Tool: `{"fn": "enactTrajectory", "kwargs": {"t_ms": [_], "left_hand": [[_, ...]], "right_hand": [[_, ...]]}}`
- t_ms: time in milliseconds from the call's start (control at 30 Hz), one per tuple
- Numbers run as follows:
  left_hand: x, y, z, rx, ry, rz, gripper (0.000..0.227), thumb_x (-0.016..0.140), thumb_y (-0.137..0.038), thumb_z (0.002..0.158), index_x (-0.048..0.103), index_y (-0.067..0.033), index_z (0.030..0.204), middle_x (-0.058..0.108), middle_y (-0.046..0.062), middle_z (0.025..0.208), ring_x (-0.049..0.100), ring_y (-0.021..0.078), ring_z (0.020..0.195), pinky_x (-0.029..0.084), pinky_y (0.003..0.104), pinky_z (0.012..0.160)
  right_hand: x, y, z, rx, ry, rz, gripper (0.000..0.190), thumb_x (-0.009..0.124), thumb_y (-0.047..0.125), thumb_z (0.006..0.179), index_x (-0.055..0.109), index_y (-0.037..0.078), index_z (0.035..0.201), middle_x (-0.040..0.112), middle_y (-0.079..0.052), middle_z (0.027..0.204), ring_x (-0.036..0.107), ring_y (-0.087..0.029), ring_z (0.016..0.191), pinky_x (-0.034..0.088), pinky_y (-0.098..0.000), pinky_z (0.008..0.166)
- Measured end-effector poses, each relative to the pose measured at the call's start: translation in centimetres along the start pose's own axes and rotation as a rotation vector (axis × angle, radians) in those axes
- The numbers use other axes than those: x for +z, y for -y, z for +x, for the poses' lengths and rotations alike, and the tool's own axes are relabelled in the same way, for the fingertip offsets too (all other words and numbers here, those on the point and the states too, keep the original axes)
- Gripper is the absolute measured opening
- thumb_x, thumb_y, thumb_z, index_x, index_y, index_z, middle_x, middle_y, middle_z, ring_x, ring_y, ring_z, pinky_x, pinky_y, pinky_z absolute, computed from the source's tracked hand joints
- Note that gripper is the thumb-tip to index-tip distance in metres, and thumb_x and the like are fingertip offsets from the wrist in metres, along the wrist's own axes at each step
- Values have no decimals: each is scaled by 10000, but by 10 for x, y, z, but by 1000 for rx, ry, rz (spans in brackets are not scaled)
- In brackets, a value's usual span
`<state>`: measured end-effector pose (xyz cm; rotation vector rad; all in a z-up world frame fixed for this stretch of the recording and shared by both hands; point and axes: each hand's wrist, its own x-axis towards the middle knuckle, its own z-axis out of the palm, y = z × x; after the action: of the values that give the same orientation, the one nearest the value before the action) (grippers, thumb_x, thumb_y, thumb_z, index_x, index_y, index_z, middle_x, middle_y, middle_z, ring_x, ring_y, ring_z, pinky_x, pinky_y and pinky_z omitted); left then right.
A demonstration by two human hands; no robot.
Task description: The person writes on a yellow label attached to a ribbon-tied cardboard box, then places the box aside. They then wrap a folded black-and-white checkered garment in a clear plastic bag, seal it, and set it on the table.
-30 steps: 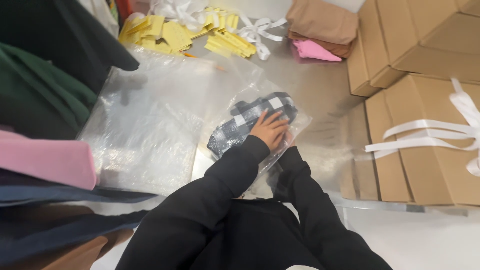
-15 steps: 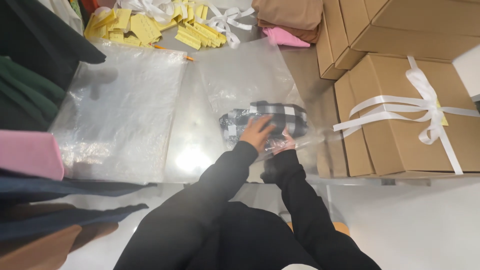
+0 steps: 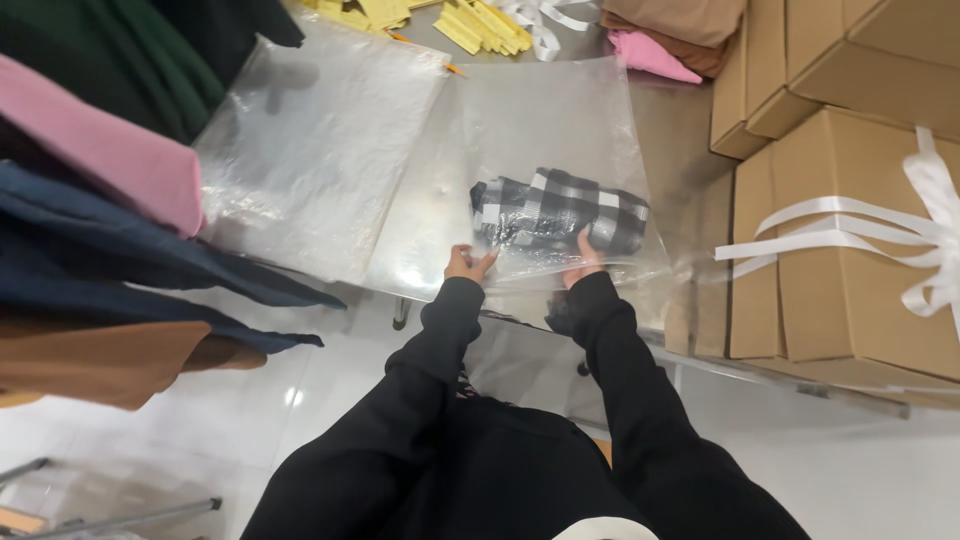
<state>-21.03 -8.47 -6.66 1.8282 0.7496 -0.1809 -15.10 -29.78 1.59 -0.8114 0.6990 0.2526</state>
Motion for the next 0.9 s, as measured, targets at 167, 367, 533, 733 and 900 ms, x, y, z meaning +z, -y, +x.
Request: {"fn": "enactTrajectory", "kwargs": {"t_ms": [167, 367, 533, 733, 900], "left_hand": [[-15, 4, -20, -40, 21, -162, 301, 860, -393, 805, 727, -263, 1041, 768, -35, 846, 762, 143, 784, 639, 310, 646], [-11, 52, 64, 61, -101, -291, 164, 749, -251, 866, 765, -247, 1029, 743, 51, 846, 701, 208, 596, 616, 316, 537], [-58, 28, 43, 22, -333, -568, 154, 688, -153, 889, 702, -143, 1042, 694, 81, 767, 598, 154, 471, 539, 220, 412], [-48, 20, 24, -180, -417, -821, 473, 679, -488, 932, 586, -107, 1197, 708, 144, 974, 705, 252, 602, 619, 314, 483], [-42, 29, 25, -140, -310, -782, 277, 762, -215, 900, 629, -80, 1102, 666, 118, 851, 694, 199, 623, 626, 269, 509]], "right_hand": [[-29, -7, 93, -23, 21, 83, 803, 879, 338, 878, 326, 331, 1460, 579, -86, 1310, 594, -308, 1185, 462, -433, 1103], [-5, 7, 44, 68, 207, -89, 994, 708, 224, 1014, -105, 372, 1565, 268, -196, 1585, 432, -408, 1412, 404, -566, 1172], [-58, 36, 10, 75, 427, -833, 512, 630, 205, 1034, 423, 49, 1475, 599, -226, 1393, 570, -329, 1316, 455, -458, 1098], [-110, 113, -1, -189, 161, -1200, 222, 607, 220, 1011, 688, 55, 1135, 748, -175, 1020, 744, -284, 975, 587, -424, 832], [-147, 77, 111, -274, -102, -1068, 431, 604, 485, 965, 482, 215, 1278, 696, -98, 1136, 714, -296, 969, 663, -455, 692]]}}
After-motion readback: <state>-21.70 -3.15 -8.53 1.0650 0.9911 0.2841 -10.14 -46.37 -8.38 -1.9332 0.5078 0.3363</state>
